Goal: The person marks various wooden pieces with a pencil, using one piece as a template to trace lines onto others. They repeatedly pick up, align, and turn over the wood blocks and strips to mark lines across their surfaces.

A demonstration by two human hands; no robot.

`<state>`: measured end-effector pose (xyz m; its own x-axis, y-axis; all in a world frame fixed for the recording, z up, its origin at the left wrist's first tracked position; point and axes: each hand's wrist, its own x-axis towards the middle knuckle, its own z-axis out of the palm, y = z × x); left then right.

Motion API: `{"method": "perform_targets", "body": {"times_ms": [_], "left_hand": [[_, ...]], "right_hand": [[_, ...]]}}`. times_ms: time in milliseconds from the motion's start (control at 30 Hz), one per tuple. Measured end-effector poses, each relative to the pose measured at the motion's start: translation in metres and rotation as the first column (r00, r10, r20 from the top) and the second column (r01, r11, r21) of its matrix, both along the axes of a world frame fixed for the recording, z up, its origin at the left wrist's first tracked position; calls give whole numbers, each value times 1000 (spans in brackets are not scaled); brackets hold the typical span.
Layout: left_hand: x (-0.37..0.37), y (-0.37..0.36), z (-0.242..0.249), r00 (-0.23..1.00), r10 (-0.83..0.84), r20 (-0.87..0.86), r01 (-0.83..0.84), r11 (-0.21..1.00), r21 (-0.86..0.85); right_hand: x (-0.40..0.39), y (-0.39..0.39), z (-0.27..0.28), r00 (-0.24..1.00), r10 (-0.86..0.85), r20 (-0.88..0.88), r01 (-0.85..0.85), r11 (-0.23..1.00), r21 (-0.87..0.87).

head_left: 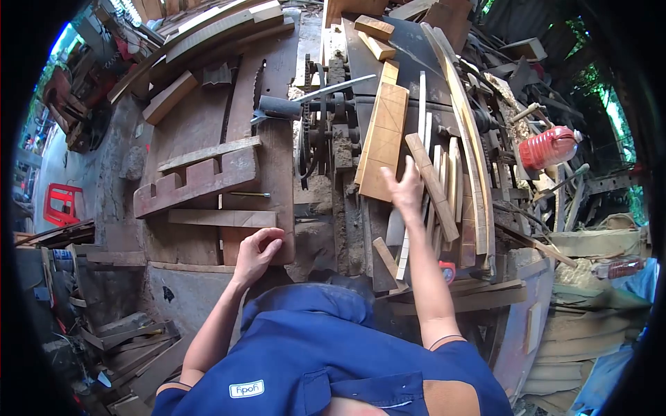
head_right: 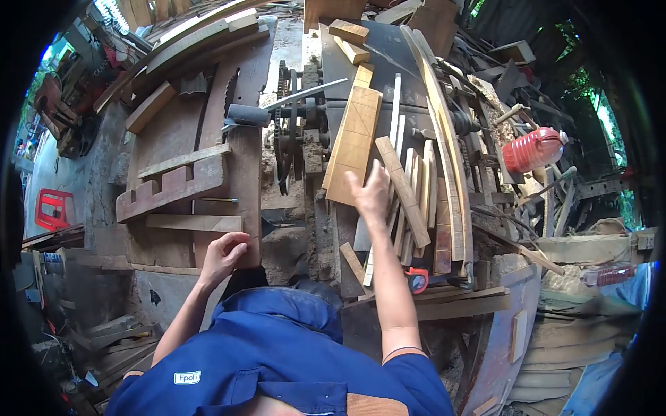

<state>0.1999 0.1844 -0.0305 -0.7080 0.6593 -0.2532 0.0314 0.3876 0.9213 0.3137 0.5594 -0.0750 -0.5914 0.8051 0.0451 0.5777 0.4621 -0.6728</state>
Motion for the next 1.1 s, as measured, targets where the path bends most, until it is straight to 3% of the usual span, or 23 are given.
{"method": "perform_targets", "body": {"times_ms": [33, 167, 233, 333, 367, 433, 467, 533, 600, 667, 733, 800, 867, 933, 967, 1067, 1100], "left_hand": [[-2, 1, -2, 1000, 5, 23, -5, 1000, 8], [-11, 5, 8, 993, -21, 113, 27, 998, -51], [-11, 5, 10, 991, -25, 134, 32, 998, -45], [-14, 3, 9, 987, -28, 157, 32, 999, -26], [-14, 3, 7, 983, -23, 180, 25, 1000, -13], [-13, 0, 4, 977, -6, 213, 7, 1000, -5], [-14, -1, 3, 978, -13, 210, 13, 1000, 5], [-16, 0, 1, 977, -27, 212, 24, 1000, 18], [-18, -1, -2, 977, -36, 210, 32, 999, 25], [-20, 0, -3, 974, -46, 223, 41, 999, 30], [-24, 0, 1, 960, -71, 271, 64, 997, 35], [-28, 0, 6, 940, -100, 326, 83, 994, 65], [-34, 3, 19, 916, -129, 379, 100, 990, 97], [-41, 6, 40, 867, -201, 456, 101, 967, 234], [-45, 6, 45, 834, -210, 511, 40, 946, 323], [-66, -1, 59, 755, -206, 622, -152, 868, 473], [-74, -8, 64, 765, -160, 624, -186, 872, 452]], "right_hand": [[-10, -21, 1, 993, -31, 114, 23, 997, 69], [-30, -56, -1, 968, -27, 249, -14, 987, 162], [-37, -53, -22, 962, -66, 266, 37, 993, 114], [-32, -38, 3, 954, -37, 297, 64, 995, -81], [-25, -25, -7, 974, -12, 225, 39, 993, -114], [-2, 6, -14, 974, 95, -205, -153, 945, -290], [6, -7, 31, 916, -95, -391, -168, 793, -586], [32, 13, 36, 810, -312, -496, -238, 598, -765], [50, 20, 47, 674, -475, -566, -426, 376, -823], [64, 13, 53, 623, -497, -604, -501, 340, -796], [75, -3, 53, 658, -405, -635, -511, 380, -771], [72, -41, 76, 705, -285, -650, -462, 510, -725], [67, -70, 93, 836, -26, -548, -410, 635, -655], [52, -108, 104, 871, 236, -432, -433, 784, -445], [42, -130, 128, 893, 374, -249, -434, 861, -265], [18, -178, 143, 841, 540, -17, -539, 840, 62], [9, -190, 148, 805, 593, 20, -590, 797, 130]]}}
